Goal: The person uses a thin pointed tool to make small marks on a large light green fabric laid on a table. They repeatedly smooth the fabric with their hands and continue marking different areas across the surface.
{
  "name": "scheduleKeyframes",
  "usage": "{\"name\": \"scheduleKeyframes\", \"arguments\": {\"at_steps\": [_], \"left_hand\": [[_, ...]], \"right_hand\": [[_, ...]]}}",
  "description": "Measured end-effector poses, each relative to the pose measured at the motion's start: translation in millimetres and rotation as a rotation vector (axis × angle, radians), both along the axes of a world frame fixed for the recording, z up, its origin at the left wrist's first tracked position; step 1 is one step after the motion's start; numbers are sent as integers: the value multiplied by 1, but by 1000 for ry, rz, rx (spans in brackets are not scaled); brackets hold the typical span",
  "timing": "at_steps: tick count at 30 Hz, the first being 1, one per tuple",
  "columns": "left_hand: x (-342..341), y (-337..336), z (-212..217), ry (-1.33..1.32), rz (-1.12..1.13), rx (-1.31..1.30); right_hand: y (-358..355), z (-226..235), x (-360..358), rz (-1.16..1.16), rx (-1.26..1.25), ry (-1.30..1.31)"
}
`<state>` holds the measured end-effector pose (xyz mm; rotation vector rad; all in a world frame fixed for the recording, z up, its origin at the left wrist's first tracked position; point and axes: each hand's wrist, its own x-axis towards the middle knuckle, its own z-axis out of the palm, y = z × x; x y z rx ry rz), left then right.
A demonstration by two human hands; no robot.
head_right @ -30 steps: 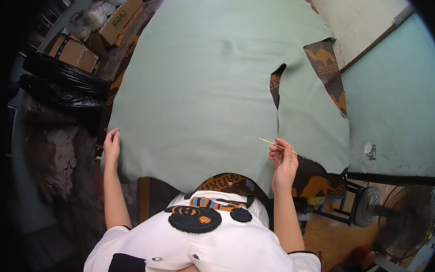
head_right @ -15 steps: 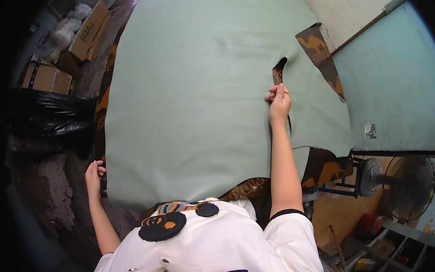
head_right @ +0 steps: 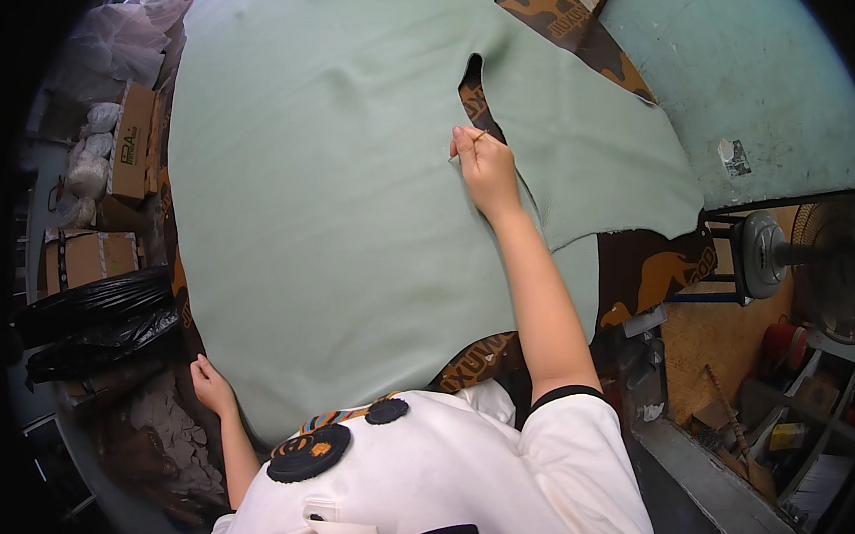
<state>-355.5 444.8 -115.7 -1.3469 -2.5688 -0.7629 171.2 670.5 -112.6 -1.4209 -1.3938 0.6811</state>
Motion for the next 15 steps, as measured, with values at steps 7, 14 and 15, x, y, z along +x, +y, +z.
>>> {"name": "scheduleKeyframes", "arguments": {"at_steps": [7,14,15], "left_hand": [[-14,-33,-3,15,-39,-10],[-22,-49,-15,88,84,65],[-22,-48,-16,86,96,47]], "right_hand": [[-44,10,8,36,-84,-78],[13,2,-10,95,-38,267],[21,1,-13,133,20,221]]}}
